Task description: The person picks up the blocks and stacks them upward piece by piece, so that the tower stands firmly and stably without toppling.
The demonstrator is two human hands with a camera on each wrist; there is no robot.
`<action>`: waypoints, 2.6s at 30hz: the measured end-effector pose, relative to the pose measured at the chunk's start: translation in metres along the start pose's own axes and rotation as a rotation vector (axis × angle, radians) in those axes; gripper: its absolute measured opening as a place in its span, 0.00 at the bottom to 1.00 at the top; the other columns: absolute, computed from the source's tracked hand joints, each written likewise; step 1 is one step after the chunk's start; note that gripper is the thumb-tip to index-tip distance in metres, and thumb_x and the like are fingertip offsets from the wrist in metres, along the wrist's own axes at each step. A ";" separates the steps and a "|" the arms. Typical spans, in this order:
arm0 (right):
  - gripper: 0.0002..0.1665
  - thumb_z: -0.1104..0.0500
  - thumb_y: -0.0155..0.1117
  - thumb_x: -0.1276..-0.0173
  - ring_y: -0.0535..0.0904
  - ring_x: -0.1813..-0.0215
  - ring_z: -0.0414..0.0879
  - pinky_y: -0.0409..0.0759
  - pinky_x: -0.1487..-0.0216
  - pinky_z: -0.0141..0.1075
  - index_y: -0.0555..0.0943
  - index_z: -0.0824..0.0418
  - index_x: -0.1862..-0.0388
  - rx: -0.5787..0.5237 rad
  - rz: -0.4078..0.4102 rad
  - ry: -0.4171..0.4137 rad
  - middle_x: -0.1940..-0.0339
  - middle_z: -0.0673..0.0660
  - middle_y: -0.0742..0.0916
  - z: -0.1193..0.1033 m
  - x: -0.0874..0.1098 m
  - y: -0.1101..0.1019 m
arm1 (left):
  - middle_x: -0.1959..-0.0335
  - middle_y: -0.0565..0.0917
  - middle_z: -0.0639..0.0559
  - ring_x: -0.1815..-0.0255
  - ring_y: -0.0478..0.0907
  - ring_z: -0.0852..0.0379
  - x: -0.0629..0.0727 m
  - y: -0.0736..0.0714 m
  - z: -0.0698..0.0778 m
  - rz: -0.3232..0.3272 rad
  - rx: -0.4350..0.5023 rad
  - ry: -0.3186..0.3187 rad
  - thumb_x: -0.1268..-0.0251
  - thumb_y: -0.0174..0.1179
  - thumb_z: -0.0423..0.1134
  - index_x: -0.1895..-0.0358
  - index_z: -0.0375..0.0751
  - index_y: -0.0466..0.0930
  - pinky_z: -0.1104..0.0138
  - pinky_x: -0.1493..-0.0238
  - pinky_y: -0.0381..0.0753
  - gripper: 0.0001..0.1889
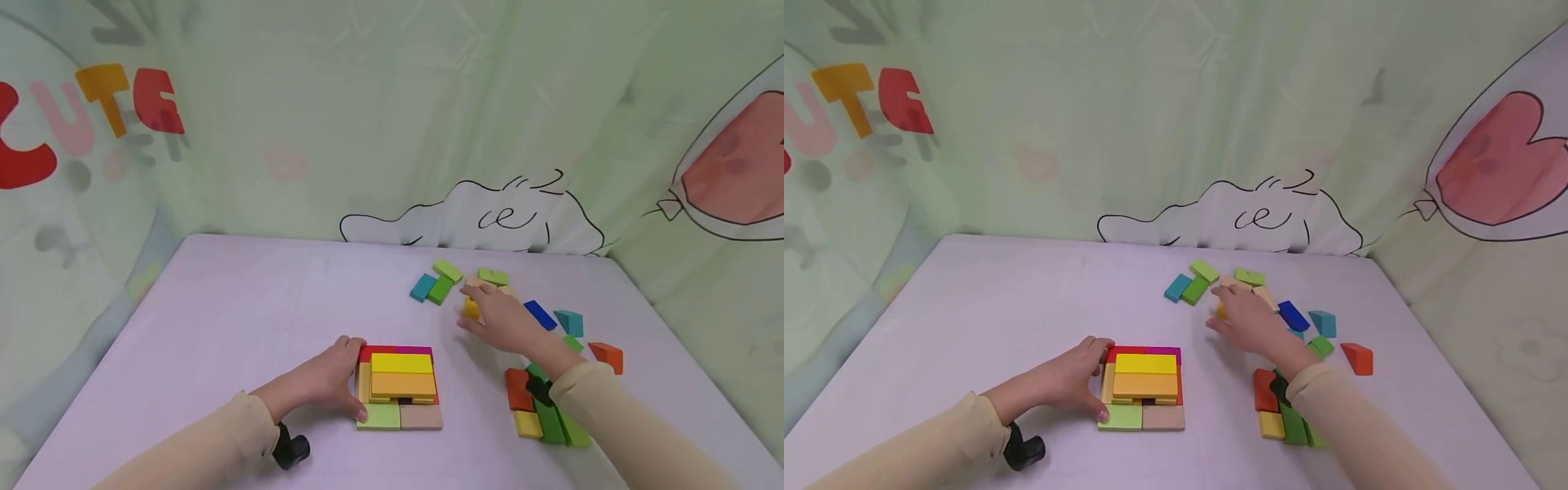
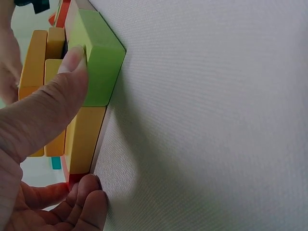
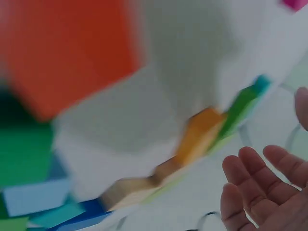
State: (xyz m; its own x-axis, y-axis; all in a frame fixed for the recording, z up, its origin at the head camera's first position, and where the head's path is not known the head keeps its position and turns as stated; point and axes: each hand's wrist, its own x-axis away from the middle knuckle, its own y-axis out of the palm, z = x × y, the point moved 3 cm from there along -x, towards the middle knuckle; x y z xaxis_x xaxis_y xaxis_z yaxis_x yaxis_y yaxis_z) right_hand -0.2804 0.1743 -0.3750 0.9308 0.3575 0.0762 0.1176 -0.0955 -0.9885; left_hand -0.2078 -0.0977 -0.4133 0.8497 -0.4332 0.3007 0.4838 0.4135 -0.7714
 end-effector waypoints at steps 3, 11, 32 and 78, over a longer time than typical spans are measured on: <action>0.37 0.56 0.69 0.29 0.79 0.39 0.66 0.82 0.40 0.60 0.69 0.64 0.25 0.070 -0.051 0.030 0.34 0.74 0.78 0.022 -0.013 0.007 | 0.34 0.72 0.36 0.37 0.73 0.45 0.001 0.000 0.000 -0.003 0.015 0.003 0.60 0.84 0.48 0.26 0.31 0.61 0.48 0.31 0.77 0.57; 0.40 0.54 0.70 0.30 0.80 0.45 0.63 0.82 0.40 0.59 0.67 0.62 0.23 0.113 -0.153 0.085 0.36 0.75 0.77 0.042 -0.031 0.020 | 0.35 0.72 0.36 0.38 0.74 0.46 0.001 -0.001 0.000 0.000 0.016 0.009 0.61 0.85 0.48 0.26 0.31 0.61 0.48 0.31 0.77 0.58; 0.41 0.51 0.79 0.40 0.80 0.48 0.53 0.85 0.42 0.50 0.73 0.63 0.32 -0.180 -0.254 0.067 0.48 0.61 0.85 0.022 -0.009 0.020 | 0.36 0.73 0.36 0.38 0.74 0.45 0.003 -0.002 0.003 0.006 -0.006 -0.023 0.61 0.85 0.48 0.26 0.33 0.62 0.48 0.32 0.78 0.57; 0.34 0.41 0.80 0.44 0.78 0.46 0.47 0.82 0.38 0.48 0.83 0.57 0.44 -0.027 -0.121 -0.316 0.48 0.54 0.84 -0.103 0.030 -0.001 | 0.34 0.71 0.35 0.38 0.74 0.45 0.002 -0.002 0.001 -0.003 -0.004 0.005 0.60 0.84 0.48 0.26 0.31 0.61 0.49 0.30 0.77 0.57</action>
State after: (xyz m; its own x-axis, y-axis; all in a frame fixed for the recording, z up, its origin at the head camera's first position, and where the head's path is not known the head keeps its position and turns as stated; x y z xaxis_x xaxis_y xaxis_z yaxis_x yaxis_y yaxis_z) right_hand -0.2173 0.0888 -0.3580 0.7567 0.6376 0.1445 0.2340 -0.0577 -0.9705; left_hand -0.2064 -0.0987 -0.4109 0.8473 -0.4382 0.3001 0.4852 0.4090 -0.7729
